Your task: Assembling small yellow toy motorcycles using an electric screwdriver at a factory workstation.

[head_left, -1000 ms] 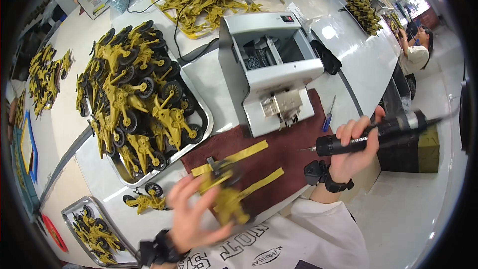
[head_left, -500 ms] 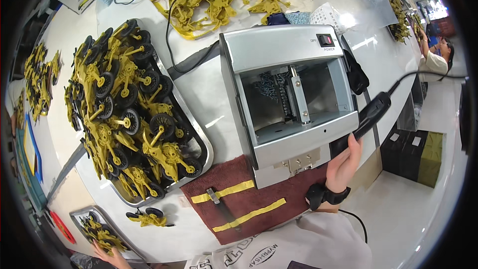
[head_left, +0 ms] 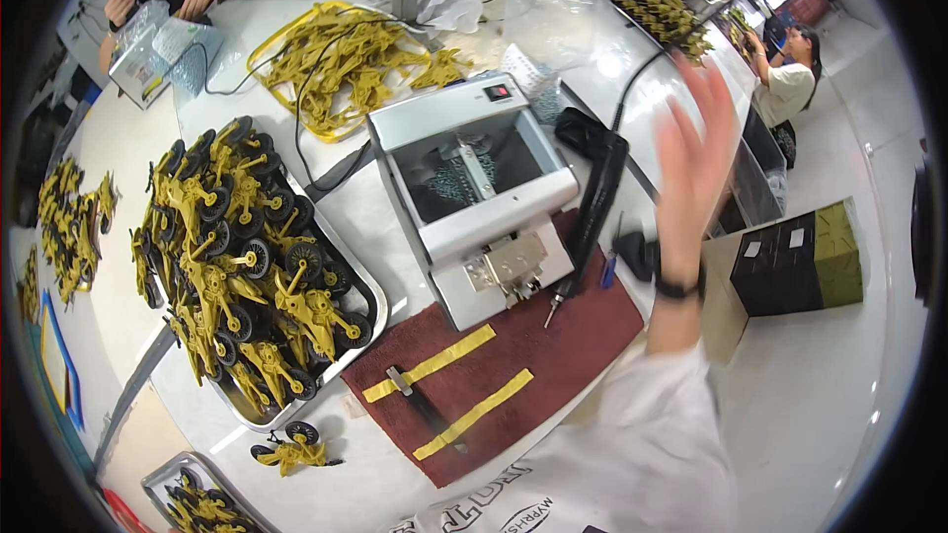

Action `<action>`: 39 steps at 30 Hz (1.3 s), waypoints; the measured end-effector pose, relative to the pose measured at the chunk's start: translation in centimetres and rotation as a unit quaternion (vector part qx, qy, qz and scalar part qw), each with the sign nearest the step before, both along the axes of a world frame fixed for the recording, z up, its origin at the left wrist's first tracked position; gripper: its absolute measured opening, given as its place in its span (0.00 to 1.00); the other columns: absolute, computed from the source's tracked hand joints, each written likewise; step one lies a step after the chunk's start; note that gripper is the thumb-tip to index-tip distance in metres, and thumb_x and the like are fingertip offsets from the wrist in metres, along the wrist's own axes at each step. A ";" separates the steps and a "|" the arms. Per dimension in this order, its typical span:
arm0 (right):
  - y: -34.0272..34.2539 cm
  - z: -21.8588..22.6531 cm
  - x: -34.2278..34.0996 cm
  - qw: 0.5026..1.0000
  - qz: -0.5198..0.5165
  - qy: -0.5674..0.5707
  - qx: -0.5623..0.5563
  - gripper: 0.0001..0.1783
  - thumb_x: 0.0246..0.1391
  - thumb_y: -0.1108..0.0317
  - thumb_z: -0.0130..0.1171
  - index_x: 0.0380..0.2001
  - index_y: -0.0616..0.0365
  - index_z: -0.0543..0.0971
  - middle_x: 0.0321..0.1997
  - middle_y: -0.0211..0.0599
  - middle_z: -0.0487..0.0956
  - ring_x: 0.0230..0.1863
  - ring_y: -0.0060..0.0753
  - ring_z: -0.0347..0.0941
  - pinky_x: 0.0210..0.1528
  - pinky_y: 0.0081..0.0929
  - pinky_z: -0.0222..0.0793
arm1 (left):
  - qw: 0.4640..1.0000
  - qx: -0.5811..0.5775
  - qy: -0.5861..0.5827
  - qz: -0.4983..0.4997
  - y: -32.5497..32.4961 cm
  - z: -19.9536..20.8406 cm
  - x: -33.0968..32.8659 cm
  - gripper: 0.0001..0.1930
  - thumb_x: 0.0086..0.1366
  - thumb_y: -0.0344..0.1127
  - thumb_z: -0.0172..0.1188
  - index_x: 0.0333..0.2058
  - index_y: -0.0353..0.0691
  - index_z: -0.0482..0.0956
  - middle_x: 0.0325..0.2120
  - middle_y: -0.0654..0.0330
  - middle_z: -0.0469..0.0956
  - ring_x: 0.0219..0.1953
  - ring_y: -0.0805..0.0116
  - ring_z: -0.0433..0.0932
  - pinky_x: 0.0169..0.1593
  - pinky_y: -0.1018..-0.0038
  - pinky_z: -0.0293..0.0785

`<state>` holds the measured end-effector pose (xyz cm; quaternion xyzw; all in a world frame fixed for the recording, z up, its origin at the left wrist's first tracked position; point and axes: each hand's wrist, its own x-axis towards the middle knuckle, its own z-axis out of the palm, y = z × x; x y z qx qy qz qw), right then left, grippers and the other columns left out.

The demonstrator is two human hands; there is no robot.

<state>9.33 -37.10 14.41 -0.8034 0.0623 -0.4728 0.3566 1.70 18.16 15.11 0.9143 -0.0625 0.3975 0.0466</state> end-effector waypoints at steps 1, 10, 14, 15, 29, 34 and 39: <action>-1.4 2.2 3.6 0.997 0.076 0.029 -0.002 0.35 0.49 0.61 0.62 0.58 0.62 0.62 0.57 0.44 0.68 0.59 0.35 0.62 0.59 0.38 0.56 | 0.998 -0.006 -0.007 0.065 1.3 -0.4 -0.9 0.30 0.65 0.48 0.51 0.57 0.31 0.60 0.59 0.47 0.58 0.61 0.53 0.59 0.61 0.61 0.59; -9.9 2.6 17.4 0.921 -0.059 0.275 -0.270 0.19 0.51 0.50 0.57 0.37 0.53 0.77 0.29 0.40 0.80 0.36 0.46 0.76 0.35 0.35 0.70 | 0.994 -0.109 -0.026 0.000 -1.0 0.6 -2.4 0.19 0.69 0.36 0.42 0.55 0.32 0.63 0.52 0.49 0.69 0.54 0.54 0.69 0.55 0.66 0.66; -8.1 7.0 14.7 0.951 -0.044 0.079 -0.296 0.11 0.54 0.56 0.55 0.35 0.47 0.80 0.25 0.34 0.80 0.26 0.40 0.76 0.28 0.30 0.68 | 0.994 -0.074 -0.065 0.054 -2.6 3.6 -1.9 0.17 0.68 0.38 0.47 0.49 0.33 0.71 0.50 0.51 0.72 0.50 0.53 0.71 0.54 0.64 0.66; -7.6 7.9 14.4 0.953 -0.037 0.010 -0.299 0.11 0.55 0.57 0.55 0.36 0.47 0.80 0.23 0.37 0.79 0.23 0.34 0.75 0.27 0.27 0.68 | 0.993 -0.083 -0.085 0.016 -2.7 4.0 -1.2 0.17 0.68 0.38 0.48 0.49 0.33 0.71 0.49 0.52 0.72 0.50 0.53 0.71 0.55 0.64 0.66; 12.0 22.8 10.6 0.851 0.378 -0.310 -0.192 0.14 0.58 0.64 0.54 0.21 0.60 0.75 0.14 0.19 0.65 0.17 0.10 0.56 0.19 0.16 0.50 | 0.211 -0.795 0.304 -0.481 -26.6 1.2 13.7 0.48 0.53 0.71 0.50 0.61 0.39 0.52 0.58 0.52 0.60 0.60 0.55 0.59 0.60 0.53 0.57; 9.1 18.4 5.9 0.895 0.420 -0.113 -0.103 0.13 0.59 0.62 0.54 0.26 0.61 0.78 0.16 0.20 0.71 0.19 0.09 0.61 0.21 0.10 0.55 | 0.384 -0.825 0.153 -0.387 -24.3 2.1 11.3 0.42 0.55 0.65 0.53 0.58 0.38 0.59 0.55 0.53 0.64 0.57 0.57 0.65 0.59 0.58 0.61; 5.4 12.4 6.9 0.914 0.403 -0.048 0.016 0.08 0.57 0.68 0.53 0.34 0.62 0.78 0.28 0.27 0.77 0.29 0.14 0.69 0.33 0.14 0.64 | 0.524 -0.727 0.194 -0.399 -20.9 1.5 14.4 0.37 0.58 0.60 0.50 0.54 0.31 0.64 0.51 0.51 0.68 0.53 0.58 0.69 0.57 0.62 0.64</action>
